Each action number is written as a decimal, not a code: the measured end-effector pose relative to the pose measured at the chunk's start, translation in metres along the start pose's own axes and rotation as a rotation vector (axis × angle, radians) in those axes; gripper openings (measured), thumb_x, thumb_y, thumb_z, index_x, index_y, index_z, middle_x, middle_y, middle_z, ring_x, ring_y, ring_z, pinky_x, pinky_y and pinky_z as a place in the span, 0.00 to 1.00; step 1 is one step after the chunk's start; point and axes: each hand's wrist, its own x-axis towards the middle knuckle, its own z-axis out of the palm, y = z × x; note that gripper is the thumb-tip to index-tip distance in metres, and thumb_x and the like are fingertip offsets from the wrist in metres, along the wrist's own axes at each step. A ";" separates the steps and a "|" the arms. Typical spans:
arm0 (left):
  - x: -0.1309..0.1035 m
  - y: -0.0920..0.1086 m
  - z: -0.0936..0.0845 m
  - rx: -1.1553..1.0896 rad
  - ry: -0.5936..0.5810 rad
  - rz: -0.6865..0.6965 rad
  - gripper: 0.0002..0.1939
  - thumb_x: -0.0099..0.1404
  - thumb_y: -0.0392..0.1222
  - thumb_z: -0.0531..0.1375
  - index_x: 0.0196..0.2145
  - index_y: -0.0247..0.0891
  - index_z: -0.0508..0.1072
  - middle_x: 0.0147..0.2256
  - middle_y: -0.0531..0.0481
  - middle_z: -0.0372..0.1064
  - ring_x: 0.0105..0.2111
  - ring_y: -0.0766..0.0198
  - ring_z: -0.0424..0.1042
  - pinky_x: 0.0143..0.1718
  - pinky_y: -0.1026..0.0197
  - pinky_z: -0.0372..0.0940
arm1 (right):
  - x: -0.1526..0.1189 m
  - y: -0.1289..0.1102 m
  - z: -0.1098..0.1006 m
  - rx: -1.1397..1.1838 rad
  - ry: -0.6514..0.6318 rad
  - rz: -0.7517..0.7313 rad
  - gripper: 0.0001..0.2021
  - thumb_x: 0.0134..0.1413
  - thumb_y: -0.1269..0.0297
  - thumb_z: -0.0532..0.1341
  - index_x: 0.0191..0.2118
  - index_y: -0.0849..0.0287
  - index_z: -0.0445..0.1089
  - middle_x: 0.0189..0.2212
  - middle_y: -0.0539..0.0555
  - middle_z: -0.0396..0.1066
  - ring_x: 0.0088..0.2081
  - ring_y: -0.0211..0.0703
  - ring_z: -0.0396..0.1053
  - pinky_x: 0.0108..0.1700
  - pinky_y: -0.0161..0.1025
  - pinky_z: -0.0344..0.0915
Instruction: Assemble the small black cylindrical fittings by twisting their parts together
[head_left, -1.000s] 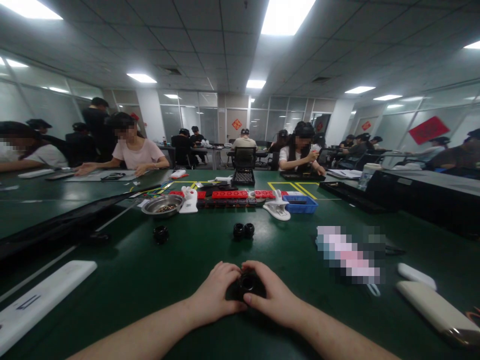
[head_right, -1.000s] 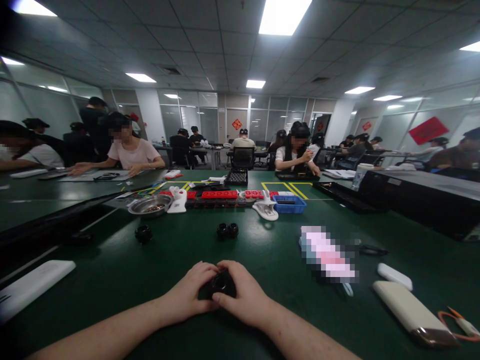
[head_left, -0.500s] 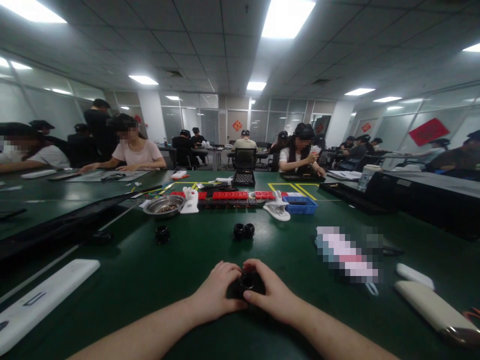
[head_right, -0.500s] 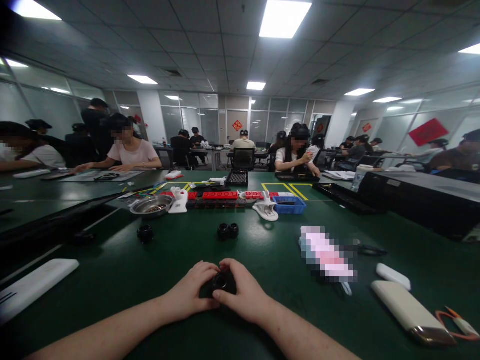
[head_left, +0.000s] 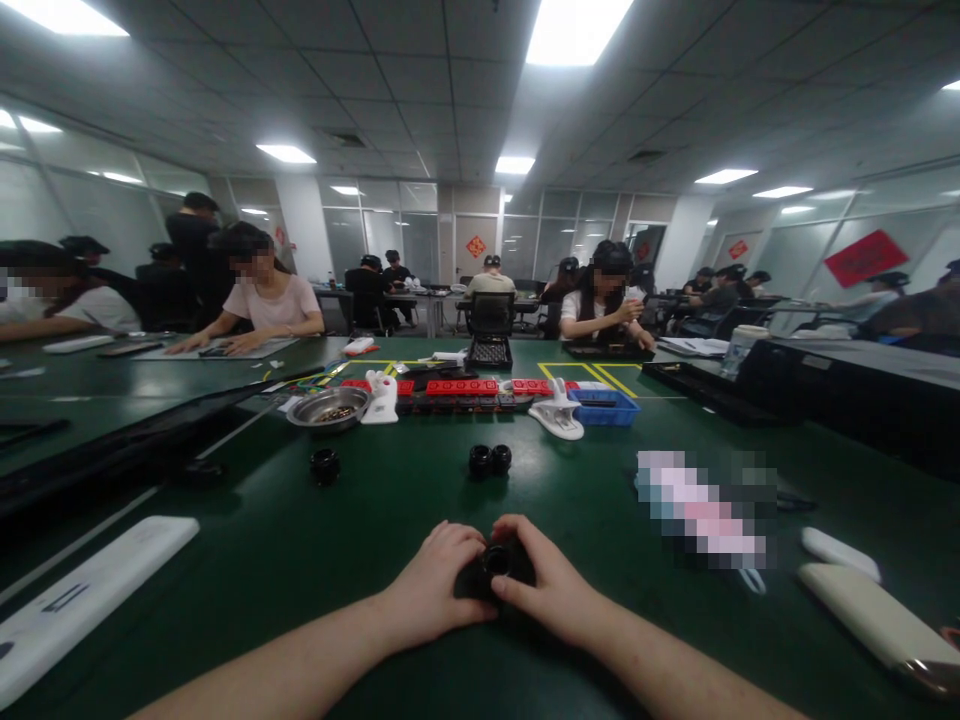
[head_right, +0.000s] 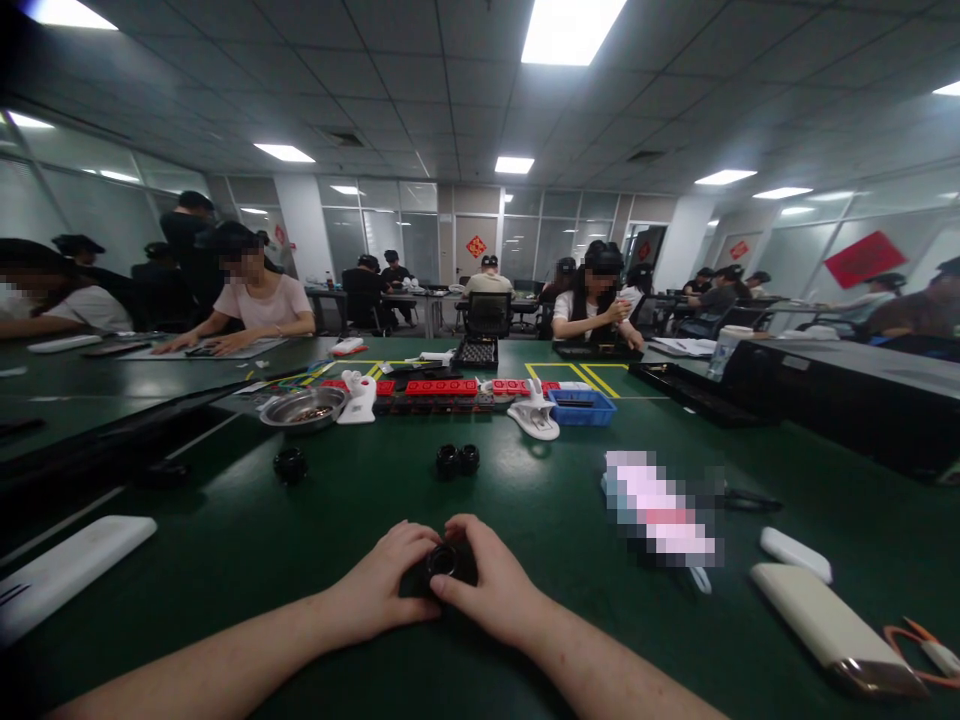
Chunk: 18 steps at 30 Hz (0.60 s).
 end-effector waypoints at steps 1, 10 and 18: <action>0.000 0.001 -0.001 -0.001 -0.003 -0.005 0.20 0.47 0.47 0.65 0.38 0.40 0.69 0.42 0.49 0.63 0.44 0.56 0.60 0.52 0.49 0.48 | 0.001 0.000 0.000 -0.019 0.016 0.007 0.19 0.43 0.64 0.62 0.43 0.61 0.60 0.39 0.55 0.64 0.41 0.46 0.62 0.44 0.43 0.59; -0.001 -0.003 0.001 -0.001 -0.006 -0.006 0.23 0.48 0.50 0.64 0.42 0.41 0.67 0.44 0.48 0.62 0.45 0.54 0.59 0.53 0.48 0.47 | 0.004 -0.006 -0.005 0.006 -0.082 -0.072 0.17 0.44 0.74 0.55 0.44 0.58 0.63 0.42 0.54 0.64 0.45 0.46 0.61 0.49 0.44 0.56; -0.001 0.000 0.001 0.011 0.005 -0.012 0.20 0.47 0.47 0.65 0.38 0.40 0.69 0.42 0.49 0.62 0.43 0.55 0.60 0.47 0.53 0.54 | 0.003 -0.004 -0.002 -0.041 0.049 -0.007 0.14 0.43 0.64 0.62 0.38 0.60 0.62 0.34 0.53 0.63 0.37 0.44 0.62 0.39 0.41 0.61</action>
